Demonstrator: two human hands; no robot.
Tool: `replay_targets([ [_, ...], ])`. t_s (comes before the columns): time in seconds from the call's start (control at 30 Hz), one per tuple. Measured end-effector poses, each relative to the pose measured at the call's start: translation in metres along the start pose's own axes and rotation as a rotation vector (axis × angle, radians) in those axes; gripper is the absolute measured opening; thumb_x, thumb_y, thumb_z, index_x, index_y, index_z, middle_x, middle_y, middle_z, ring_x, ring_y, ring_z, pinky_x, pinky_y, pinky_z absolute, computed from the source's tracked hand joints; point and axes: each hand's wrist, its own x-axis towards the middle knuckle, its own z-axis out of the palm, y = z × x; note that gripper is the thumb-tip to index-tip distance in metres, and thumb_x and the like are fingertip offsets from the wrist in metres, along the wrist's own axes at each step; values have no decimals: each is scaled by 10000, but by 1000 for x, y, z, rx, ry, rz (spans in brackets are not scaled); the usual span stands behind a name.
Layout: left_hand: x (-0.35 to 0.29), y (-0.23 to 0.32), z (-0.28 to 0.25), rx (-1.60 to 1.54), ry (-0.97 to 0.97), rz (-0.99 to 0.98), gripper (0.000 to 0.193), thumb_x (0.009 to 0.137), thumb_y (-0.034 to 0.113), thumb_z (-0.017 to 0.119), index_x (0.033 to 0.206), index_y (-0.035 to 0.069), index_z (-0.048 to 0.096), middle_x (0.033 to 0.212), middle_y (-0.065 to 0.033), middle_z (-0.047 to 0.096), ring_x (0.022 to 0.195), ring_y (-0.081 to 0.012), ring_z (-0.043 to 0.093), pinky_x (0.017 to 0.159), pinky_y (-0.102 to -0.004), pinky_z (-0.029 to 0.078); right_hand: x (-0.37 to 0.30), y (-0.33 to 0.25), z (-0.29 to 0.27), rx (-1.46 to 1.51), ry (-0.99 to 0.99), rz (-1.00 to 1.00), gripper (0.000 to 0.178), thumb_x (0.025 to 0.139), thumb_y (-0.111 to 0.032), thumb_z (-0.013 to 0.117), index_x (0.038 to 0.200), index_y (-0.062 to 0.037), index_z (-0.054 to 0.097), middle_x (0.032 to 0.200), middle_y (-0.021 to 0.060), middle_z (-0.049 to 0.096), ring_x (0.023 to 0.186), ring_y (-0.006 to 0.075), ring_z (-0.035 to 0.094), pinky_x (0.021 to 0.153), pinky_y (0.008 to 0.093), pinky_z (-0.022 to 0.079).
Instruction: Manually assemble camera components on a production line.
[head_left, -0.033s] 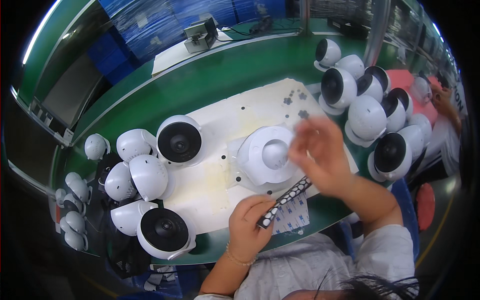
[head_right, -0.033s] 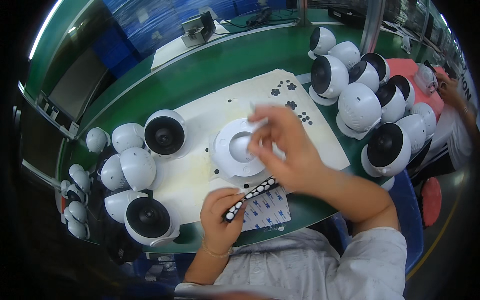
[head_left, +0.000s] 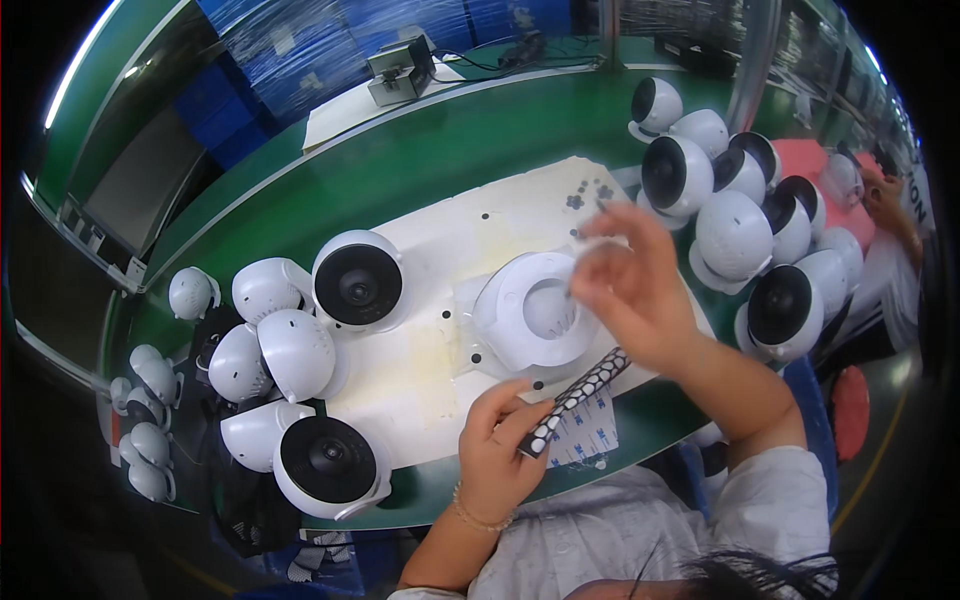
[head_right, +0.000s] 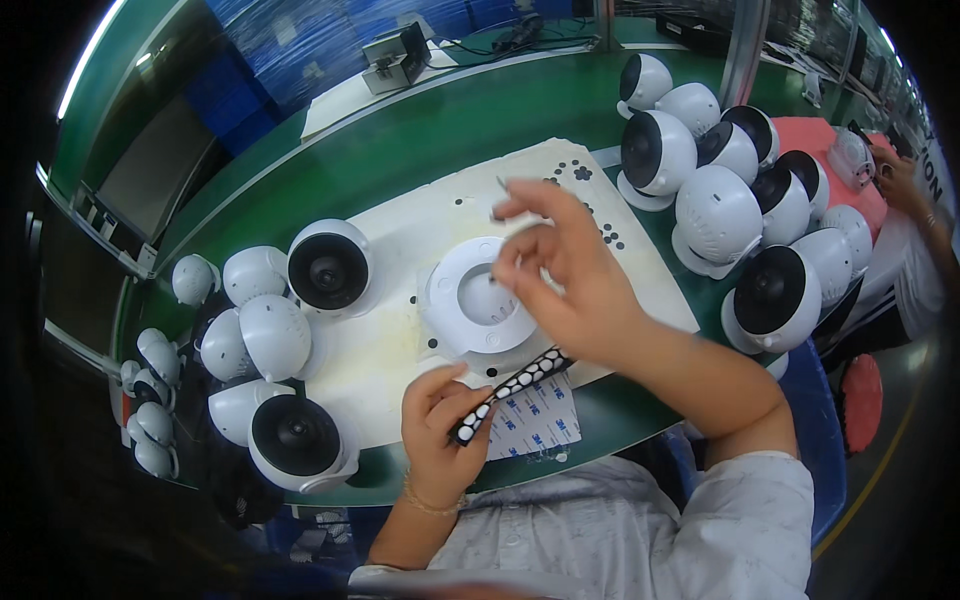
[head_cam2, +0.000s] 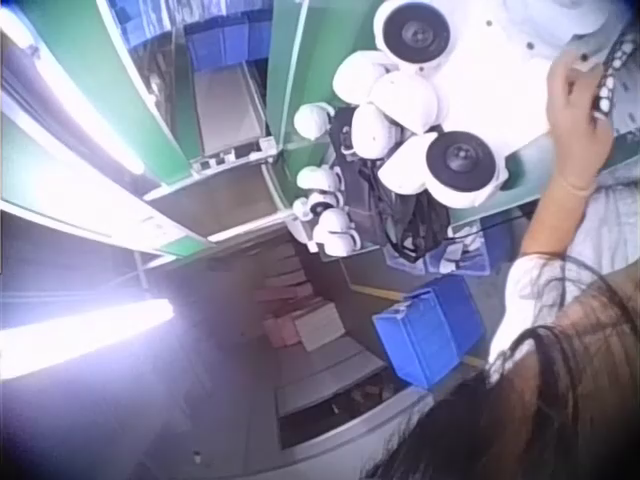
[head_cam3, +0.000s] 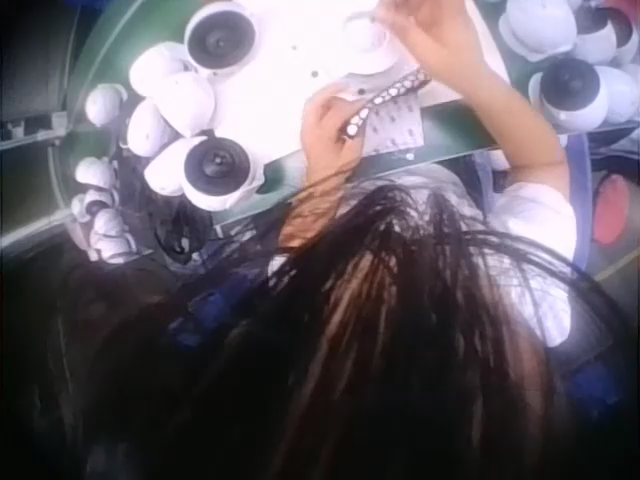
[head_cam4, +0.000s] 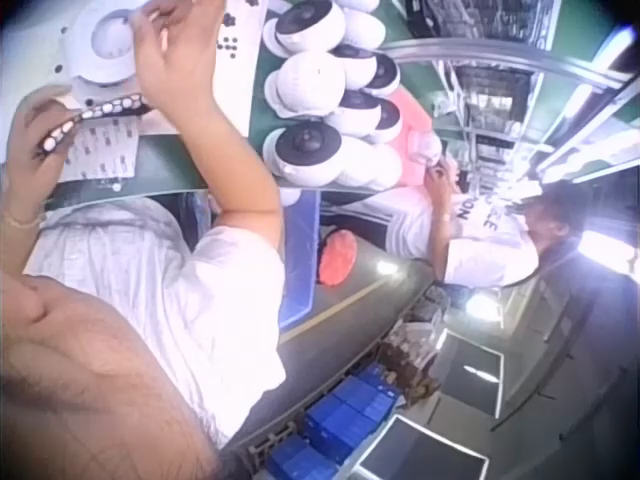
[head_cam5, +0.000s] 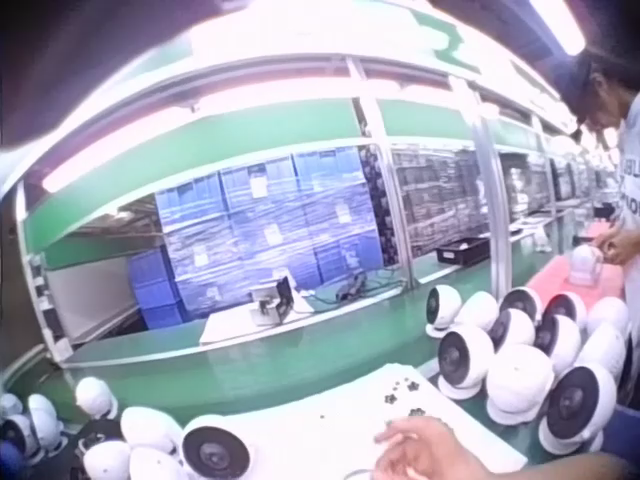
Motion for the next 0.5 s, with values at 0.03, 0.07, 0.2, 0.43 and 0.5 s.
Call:
replay_targets([
  [0.03, -2, -4, 1, -1, -7, 23, 329, 558, -71, 602, 878, -5, 629, 1138, -183, 532, 650, -185, 594, 596, -271, 481, 11, 2, 0, 0, -4, -1, 576, 774, 110, 484, 1287, -81, 305, 1107, 130, 451, 805, 145, 537, 720, 259, 441],
  [0.07, -2, -4, -1, -1, -4, 23, 329, 558, -71, 602, 878, -5, 629, 1138, -183, 532, 650, -185, 594, 596, -271, 481, 19, 4, -1, -52, -28, 74, 602, 780, 104, 480, 1307, -87, 261, 1145, 140, 415, 810, 128, 535, 724, 244, 442],
  [0.2, -2, -8, 0, 115, -152, -53, 307, 570, -88, 585, 866, -12, 616, 1258, -215, 455, 662, -212, 609, 616, -271, 483, 24, 11, -2, -151, -47, 157, 618, 785, 92, 470, 1324, -97, 235, 1162, 146, 400, 805, 106, 539, 723, 233, 447],
  [0.43, -2, -9, 1, 123, -132, -88, 338, 529, -82, 553, 850, -9, 630, 1275, -153, 464, 672, -237, 604, 591, -291, 475, 24, 11, -2, -217, -57, 162, 610, 785, 86, 472, 1321, -103, 250, 1120, 135, 438, 796, 98, 544, 721, 239, 449],
  [0.5, -2, -8, 0, 126, -132, -91, 338, 530, -80, 552, 850, -8, 631, 1274, -148, 465, 667, -238, 601, 592, -292, 474, 24, 8, -1, -339, -60, 132, 568, 777, 81, 494, 1288, -90, 312, 1095, 134, 470, 805, 131, 563, 709, 239, 450],
])
